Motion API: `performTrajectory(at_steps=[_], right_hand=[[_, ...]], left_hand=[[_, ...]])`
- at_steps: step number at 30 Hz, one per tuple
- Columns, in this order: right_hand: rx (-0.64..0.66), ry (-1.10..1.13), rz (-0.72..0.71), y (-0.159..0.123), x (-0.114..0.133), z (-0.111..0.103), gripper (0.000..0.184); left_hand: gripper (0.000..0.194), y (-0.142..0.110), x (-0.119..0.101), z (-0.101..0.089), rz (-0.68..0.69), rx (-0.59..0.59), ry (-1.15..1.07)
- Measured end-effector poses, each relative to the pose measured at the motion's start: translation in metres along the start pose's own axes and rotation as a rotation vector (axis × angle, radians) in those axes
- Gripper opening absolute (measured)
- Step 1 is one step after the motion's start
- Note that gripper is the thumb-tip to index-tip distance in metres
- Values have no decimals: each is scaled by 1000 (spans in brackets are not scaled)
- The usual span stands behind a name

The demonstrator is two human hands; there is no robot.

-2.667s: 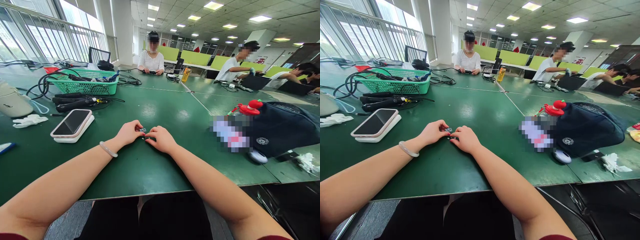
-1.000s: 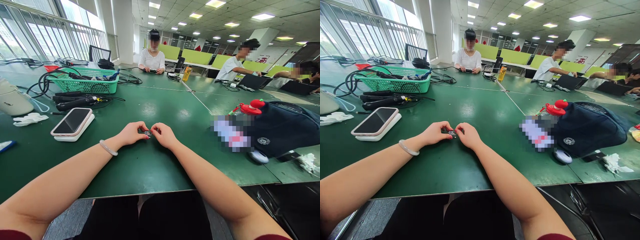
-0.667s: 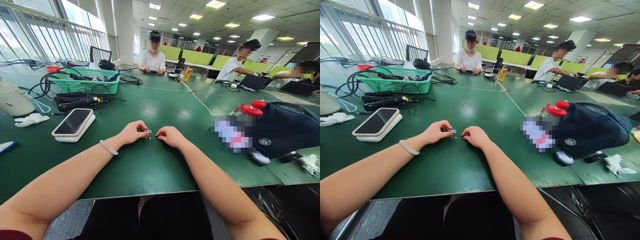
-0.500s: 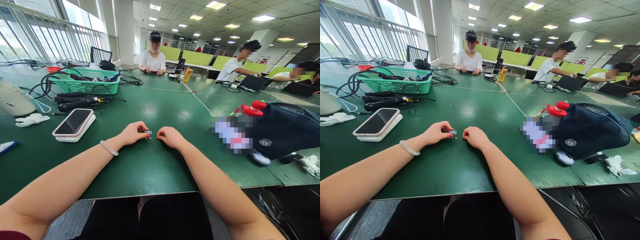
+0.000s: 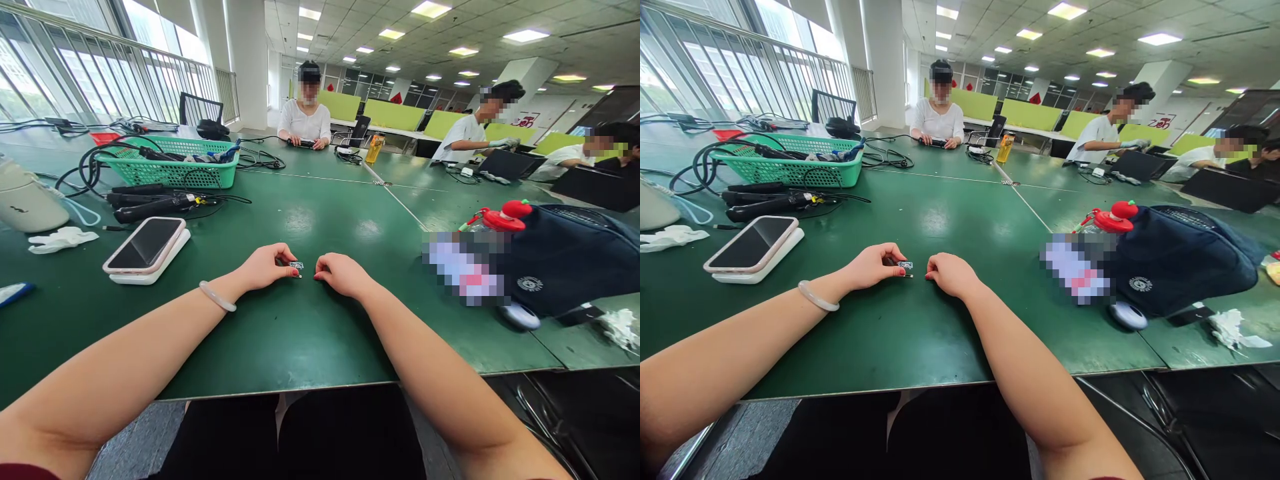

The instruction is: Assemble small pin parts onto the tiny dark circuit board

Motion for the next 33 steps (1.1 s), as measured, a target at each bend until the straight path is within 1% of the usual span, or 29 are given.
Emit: performTrajectory(at_steps=[2,6,10,14,19,23,29,33], right_hand=[[-47,21,-26,-1,3,-2,10],[-201,62,-120,-4,18,-10,14],[-299,17,-211,-10,35,-14,12],[-338,-58,-250,-12,40,-13,15],[-365,-98,-281,-14,43,-14,21],[-364,-91,-296,-15,44,-14,26],[-377,-94,-312,-15,46,-13,25],[-429,-65,-354,-17,48,-14,27]], left_hand=[[28,0,0,-1,-6,-6,12],[29,-1,-3,-1,-14,-4,9],[33,-2,-5,1,-5,-1,-63],[35,-2,-6,2,-12,-4,-184],[35,-3,-9,3,-23,1,-239],[35,-3,-9,3,-31,8,-272],[36,-4,-10,3,-23,33,-335],[34,-4,-10,5,-26,54,-422]])
Point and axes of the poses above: each hand's wrist, its own y-axis towards the middle knuckle, its own z-axis out of the palm, x = y × z, the point moved 6 cm from there along y, towards the middle knuckle, and after that the axes turned 7 degrees about y, right-handed, at the moved point
